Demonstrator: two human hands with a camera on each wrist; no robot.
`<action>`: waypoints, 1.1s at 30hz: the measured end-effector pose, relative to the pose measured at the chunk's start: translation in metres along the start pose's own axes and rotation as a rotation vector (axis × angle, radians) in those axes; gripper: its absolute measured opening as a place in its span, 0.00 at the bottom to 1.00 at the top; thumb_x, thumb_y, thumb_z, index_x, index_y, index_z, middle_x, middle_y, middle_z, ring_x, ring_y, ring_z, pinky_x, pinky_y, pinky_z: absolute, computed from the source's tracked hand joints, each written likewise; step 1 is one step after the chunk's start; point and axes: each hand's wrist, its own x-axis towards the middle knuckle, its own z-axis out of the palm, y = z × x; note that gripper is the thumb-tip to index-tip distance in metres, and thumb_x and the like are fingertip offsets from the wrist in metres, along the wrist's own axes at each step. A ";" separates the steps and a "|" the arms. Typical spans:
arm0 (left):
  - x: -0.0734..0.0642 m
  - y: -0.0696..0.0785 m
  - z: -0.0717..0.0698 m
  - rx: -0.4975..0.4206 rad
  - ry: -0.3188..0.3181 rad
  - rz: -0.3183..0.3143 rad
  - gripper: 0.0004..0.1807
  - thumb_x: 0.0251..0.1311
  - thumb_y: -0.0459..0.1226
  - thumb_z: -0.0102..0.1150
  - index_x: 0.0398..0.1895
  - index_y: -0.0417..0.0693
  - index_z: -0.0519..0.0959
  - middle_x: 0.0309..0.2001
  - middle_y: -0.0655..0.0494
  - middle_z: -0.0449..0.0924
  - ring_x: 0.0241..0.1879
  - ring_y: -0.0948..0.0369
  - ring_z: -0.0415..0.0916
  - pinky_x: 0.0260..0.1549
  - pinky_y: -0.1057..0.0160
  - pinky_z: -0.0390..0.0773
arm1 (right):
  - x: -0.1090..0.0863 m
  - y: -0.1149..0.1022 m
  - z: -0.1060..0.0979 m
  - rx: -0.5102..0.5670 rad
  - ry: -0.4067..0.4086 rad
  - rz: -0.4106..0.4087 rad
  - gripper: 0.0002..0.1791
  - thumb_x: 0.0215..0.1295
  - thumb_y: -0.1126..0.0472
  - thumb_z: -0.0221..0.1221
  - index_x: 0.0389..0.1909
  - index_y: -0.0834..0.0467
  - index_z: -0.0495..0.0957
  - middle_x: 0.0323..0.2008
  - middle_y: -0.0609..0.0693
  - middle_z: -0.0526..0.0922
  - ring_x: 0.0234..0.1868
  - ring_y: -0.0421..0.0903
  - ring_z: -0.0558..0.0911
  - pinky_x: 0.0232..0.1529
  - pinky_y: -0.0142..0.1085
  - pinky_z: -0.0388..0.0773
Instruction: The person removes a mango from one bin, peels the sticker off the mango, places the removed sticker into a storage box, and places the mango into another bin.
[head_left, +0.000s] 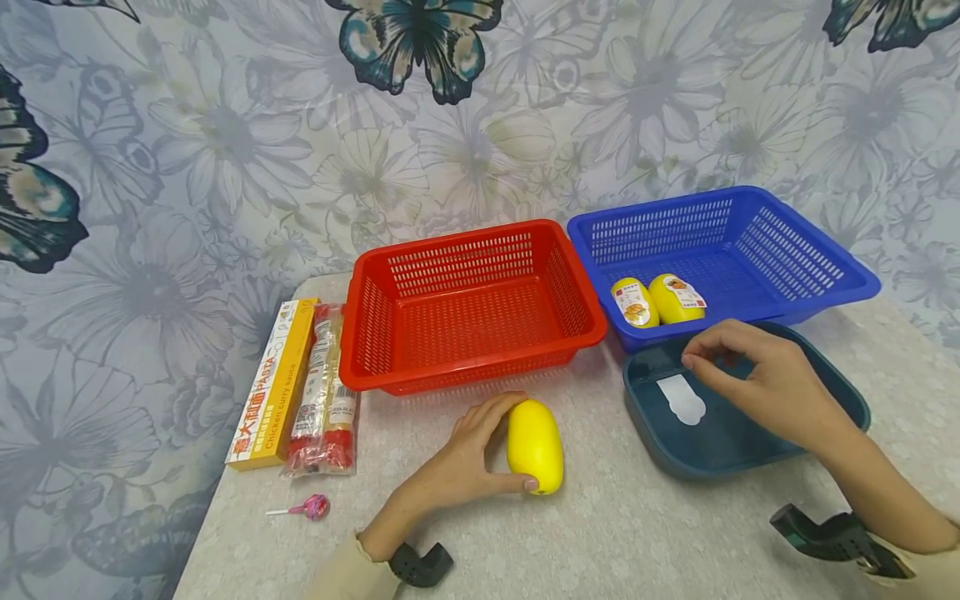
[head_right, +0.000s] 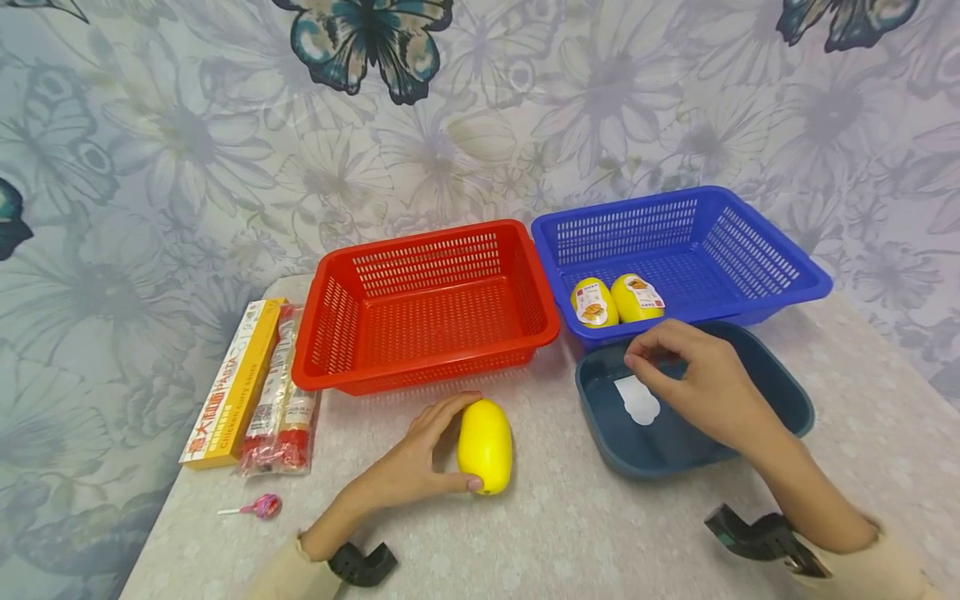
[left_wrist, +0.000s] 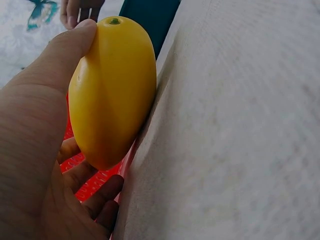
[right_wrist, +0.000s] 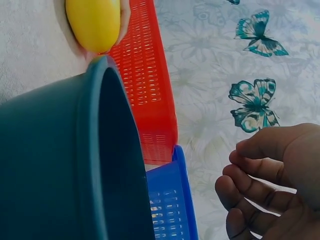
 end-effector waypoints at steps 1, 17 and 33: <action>0.000 0.000 0.000 0.000 -0.001 0.001 0.56 0.47 0.67 0.70 0.77 0.67 0.53 0.74 0.68 0.54 0.73 0.57 0.52 0.68 0.39 0.51 | 0.001 0.000 0.001 -0.004 0.000 -0.015 0.14 0.57 0.69 0.71 0.38 0.47 0.84 0.36 0.36 0.81 0.37 0.31 0.76 0.41 0.19 0.71; -0.001 -0.001 0.001 0.005 0.000 0.015 0.57 0.48 0.66 0.69 0.78 0.61 0.52 0.75 0.68 0.53 0.73 0.57 0.51 0.69 0.39 0.51 | 0.029 -0.016 0.025 -0.051 -0.043 -0.199 0.15 0.55 0.69 0.72 0.43 0.53 0.86 0.39 0.40 0.83 0.37 0.39 0.79 0.36 0.21 0.74; -0.001 -0.002 0.002 0.040 -0.003 0.036 0.58 0.47 0.66 0.70 0.79 0.61 0.53 0.75 0.67 0.51 0.74 0.58 0.48 0.69 0.40 0.51 | 0.056 -0.020 0.045 -0.089 -0.130 -0.245 0.11 0.60 0.65 0.69 0.44 0.58 0.85 0.42 0.47 0.85 0.44 0.43 0.82 0.45 0.43 0.83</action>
